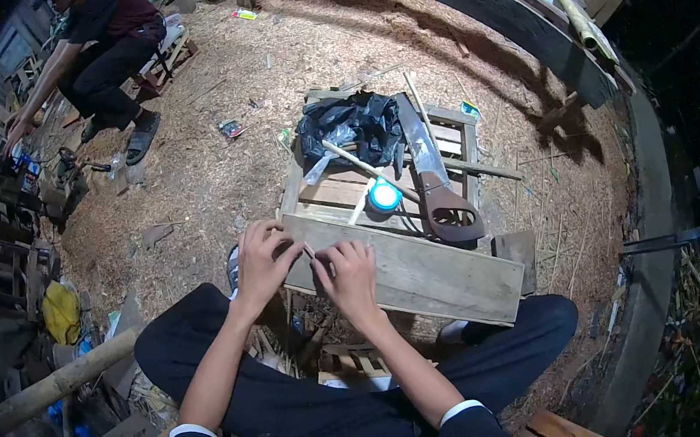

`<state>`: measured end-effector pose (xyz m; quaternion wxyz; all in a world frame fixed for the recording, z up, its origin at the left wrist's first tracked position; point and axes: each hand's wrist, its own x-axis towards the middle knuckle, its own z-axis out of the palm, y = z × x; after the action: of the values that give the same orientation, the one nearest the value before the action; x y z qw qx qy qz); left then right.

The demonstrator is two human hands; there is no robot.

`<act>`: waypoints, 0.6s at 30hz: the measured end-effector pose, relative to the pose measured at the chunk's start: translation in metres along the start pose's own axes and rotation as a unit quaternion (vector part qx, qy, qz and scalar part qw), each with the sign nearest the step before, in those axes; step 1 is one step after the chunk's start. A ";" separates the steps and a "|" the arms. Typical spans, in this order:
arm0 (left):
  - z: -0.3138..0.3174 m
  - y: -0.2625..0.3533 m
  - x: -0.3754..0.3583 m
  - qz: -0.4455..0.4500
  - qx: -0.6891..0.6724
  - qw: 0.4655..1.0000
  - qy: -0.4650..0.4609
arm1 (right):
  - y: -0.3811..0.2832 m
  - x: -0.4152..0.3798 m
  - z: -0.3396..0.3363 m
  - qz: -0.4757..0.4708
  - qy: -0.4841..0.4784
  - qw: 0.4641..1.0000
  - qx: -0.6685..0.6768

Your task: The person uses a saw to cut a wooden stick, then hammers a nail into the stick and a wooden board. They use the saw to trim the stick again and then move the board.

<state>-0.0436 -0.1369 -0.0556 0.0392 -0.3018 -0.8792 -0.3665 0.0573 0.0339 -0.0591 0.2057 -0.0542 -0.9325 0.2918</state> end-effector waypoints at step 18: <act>-0.004 -0.010 0.008 0.014 -0.042 0.998 -0.052 | -0.001 0.015 -0.017 0.007 -0.050 0.997 -0.060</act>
<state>-0.0566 -0.1412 -0.0563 -0.0144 -0.3344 -0.8595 -0.3862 0.0505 0.0454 -0.0400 0.1534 -0.0581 -0.9569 0.2395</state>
